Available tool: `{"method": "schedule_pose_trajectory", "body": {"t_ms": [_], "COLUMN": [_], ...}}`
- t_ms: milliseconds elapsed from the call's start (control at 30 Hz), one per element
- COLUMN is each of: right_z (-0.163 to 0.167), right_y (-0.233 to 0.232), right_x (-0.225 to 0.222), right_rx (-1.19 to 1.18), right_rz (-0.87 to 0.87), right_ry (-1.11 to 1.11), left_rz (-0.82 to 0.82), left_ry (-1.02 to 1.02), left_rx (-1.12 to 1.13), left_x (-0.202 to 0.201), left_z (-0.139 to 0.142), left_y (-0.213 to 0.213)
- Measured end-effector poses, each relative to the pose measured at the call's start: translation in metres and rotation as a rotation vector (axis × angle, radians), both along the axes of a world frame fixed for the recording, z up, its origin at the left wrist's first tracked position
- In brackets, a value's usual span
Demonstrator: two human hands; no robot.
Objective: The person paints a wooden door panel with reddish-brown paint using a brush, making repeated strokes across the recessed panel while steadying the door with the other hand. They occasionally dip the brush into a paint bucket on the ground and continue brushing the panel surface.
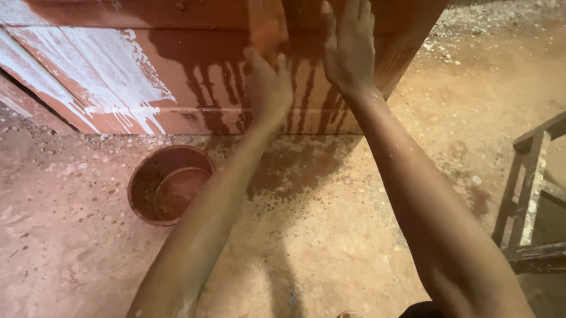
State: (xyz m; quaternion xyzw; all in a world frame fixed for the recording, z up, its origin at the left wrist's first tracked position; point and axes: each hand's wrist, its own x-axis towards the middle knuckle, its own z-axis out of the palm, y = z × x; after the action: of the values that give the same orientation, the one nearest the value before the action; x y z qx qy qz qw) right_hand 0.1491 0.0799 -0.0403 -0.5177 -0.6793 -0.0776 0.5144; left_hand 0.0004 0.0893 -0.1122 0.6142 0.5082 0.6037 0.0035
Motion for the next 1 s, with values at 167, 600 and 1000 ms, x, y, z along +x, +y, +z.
{"method": "schedule_pose_trajectory", "body": {"t_ms": [167,600,1000], "right_z": [-0.002,-0.021,-0.022], "right_y": [0.010,0.040,0.030], "right_x": [0.005,0.014,0.017], "right_rx": [0.027,-0.129,-0.208], "right_rz": [-0.004,-0.039,-0.070], "right_ry": [-0.008,0.163,0.126], "left_rz": [-0.270,-0.035,-0.634], "left_ry": [-0.283,-0.820,-0.689], "left_rx": [-0.366,-0.463,-0.943], "left_x": [0.005,-0.002,0.020], "left_z": [-0.009,-0.003,0.047], "left_y": [-0.007,-0.004,-0.030]}}
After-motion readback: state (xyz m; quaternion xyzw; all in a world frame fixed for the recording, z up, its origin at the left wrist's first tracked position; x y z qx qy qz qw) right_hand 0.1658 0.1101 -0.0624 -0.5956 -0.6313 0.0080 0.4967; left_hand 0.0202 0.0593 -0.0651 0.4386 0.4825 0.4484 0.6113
